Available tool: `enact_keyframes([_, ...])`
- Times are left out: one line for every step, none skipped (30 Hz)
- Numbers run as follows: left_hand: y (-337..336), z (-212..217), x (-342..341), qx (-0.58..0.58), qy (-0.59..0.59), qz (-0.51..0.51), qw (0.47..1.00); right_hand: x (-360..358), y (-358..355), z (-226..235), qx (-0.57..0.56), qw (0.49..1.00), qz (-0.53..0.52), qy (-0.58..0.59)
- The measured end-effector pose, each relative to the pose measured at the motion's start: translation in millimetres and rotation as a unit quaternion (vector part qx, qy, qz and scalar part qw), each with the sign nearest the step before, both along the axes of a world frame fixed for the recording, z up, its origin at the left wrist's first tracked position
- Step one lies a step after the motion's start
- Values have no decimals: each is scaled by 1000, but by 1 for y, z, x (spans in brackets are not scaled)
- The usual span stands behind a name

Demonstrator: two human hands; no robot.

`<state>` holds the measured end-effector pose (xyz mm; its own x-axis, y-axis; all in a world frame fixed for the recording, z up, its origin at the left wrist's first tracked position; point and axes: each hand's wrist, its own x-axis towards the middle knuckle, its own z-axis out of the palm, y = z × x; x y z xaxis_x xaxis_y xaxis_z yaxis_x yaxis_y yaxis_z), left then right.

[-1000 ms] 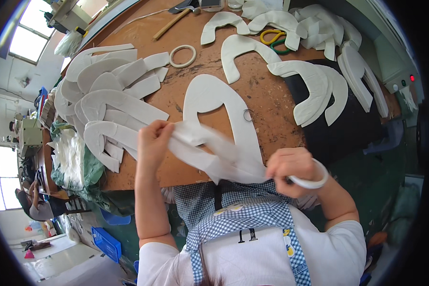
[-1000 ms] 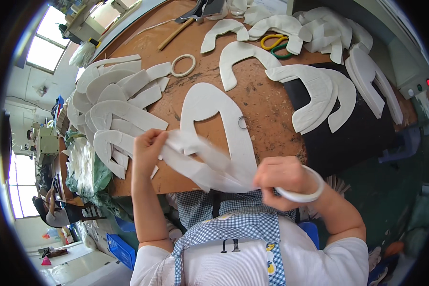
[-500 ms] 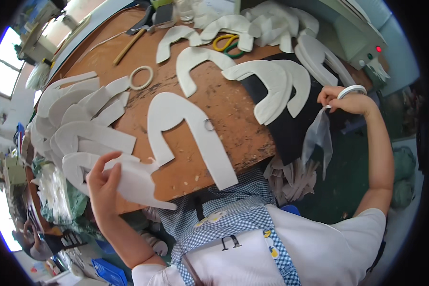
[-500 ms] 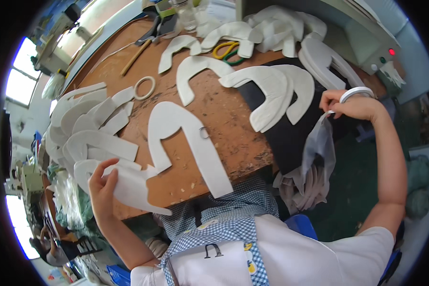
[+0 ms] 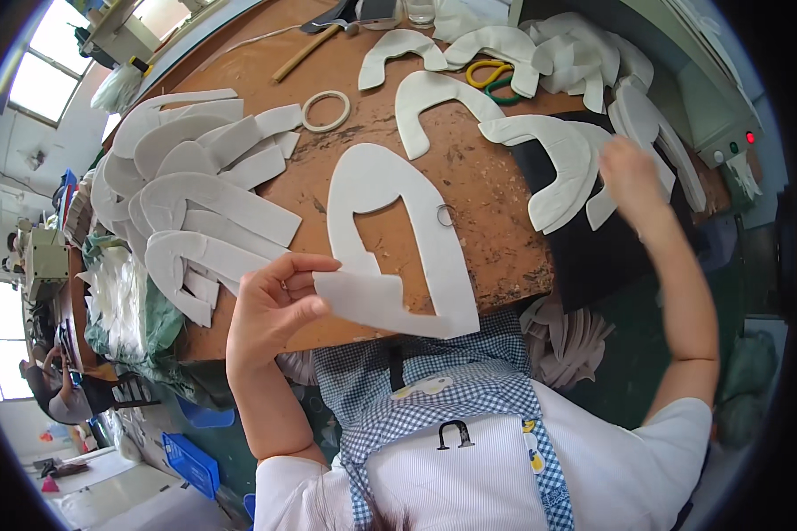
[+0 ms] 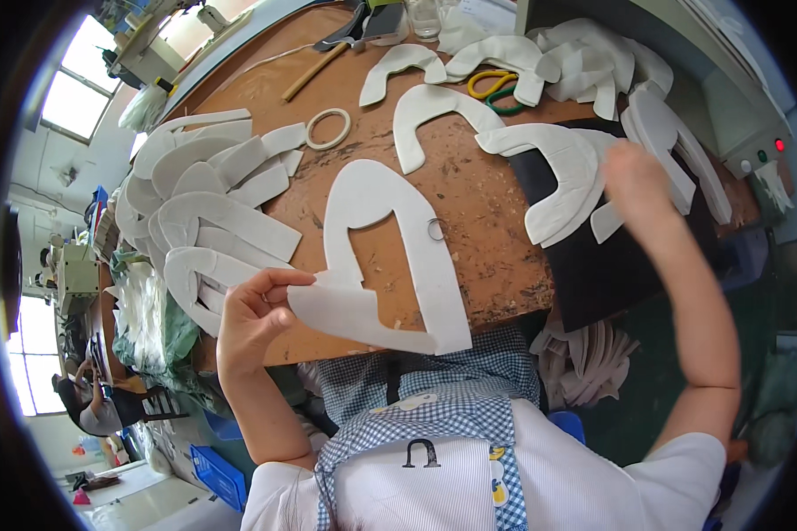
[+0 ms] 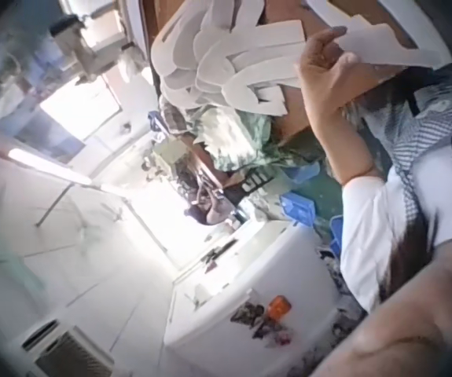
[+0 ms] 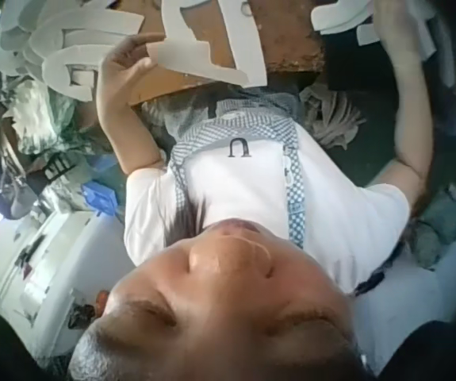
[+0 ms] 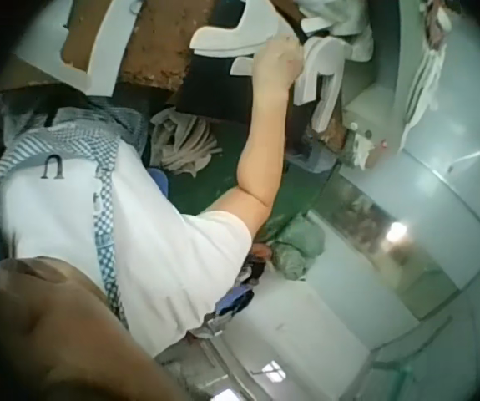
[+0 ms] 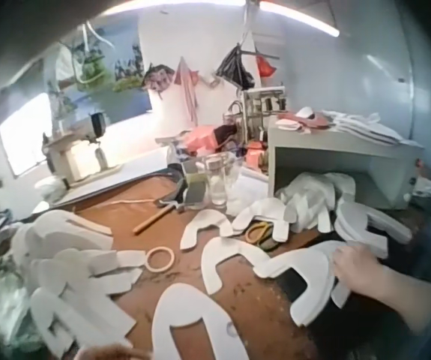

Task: The person applies adhesive tape to foam cutouts, peels off the backing, and presses matching fabric padding pieces onto each cutout by hand.

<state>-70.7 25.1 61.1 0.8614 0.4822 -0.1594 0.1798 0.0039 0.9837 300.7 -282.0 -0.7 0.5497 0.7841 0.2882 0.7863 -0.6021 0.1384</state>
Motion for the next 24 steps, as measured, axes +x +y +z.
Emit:
enact_keyframes([-4, -2, 1, -46, -22, -13, 999, -28, 25, -5, 65, 994, 17, 82])
enact_keyframes([-7, -4, 2, -49, -23, -12, 998, -59, 50, -10, 124, 976, 83, 159])
enact_keyframes([-8, -5, 11, -2, -4, -27, 1000, -88, 71, -15, 180, 941, 89, 273])
enact_keyframes([-9, -6, 17, 49, 11, -42, 998, -107, 90, -25, 179, 927, 80, 321])
enact_keyframes([-12, -4, 23, 52, 12, -46, 998, -118, 103, -40, 203, 918, 103, 323])
enact_keyframes([-15, -3, 27, 105, 26, -28, 994, -121, 110, -48, 208, 916, 106, 326])
enact_keyframes([-17, -1, 29, 159, 40, -8, 986, -123, 118, -54, 193, 904, 109, 365])
enact_keyframes([-18, 1, 29, 166, 43, -5, 985, -124, 126, -59, 177, 891, 112, 402])
enact_keyframes([-18, 3, 28, 178, 21, -19, 984, -118, 124, -66, 197, 894, 116, 386])
enact_keyframes([-18, 4, 26, 188, 0, -30, 982, -113, 119, -67, 197, 890, 113, 395])
enact_keyframes([-19, 8, 24, 193, 6, -25, 981, -107, 110, -62, 197, 886, 110, 404])
enact_keyframes([-17, 6, 20, 196, 10, -19, 980, -102, 101, -50, 198, 868, 139, 434])
enact_keyframes([-14, 0, 15, 181, 11, 15, 983, -96, 93, -28, 86, 830, 156, 528])
enact_keyframes([-11, -5, 11, 163, 12, 48, 985, -95, 84, -1, -44, 800, 174, 573])
enact_keyframes([-10, -8, 12, 161, 13, 52, 985, -98, 72, 21, -172, 756, 181, 606])
enact_keyframes([-9, -9, 13, 175, 35, 67, 982, -108, 70, 29, -175, 753, 183, 607])
enact_keyframes([-8, -11, 16, 187, 56, 76, 978, -121, 72, 36, -155, 821, 158, 526])
enact_keyframes([-9, -11, 18, 185, 57, 76, 978, -133, 77, 41, -134, 879, 131, 439])
enact_keyframes([-9, -9, 25, 250, 83, 58, 963, -143, 81, 39, -8, 891, 171, 420])
enact_keyframes([-11, -9, 33, 316, 109, 41, 942, -150, 87, 34, 119, 887, 211, 393])
enact_keyframes([-11, -10, 41, 315, 104, 37, 943, -161, 101, 39, 206, 879, 242, 355])
enact_keyframes([-12, -12, 48, 400, 9, 24, 916, -171, 112, 38, 249, 872, 257, 335])
enact_keyframes([-14, -12, 53, 481, -84, 13, 873, -181, 123, 38, 291, 863, 273, 311])
enact_keyframes([-16, -12, 58, 481, -85, 14, 872, -189, 130, 29, 306, 848, 257, 348])
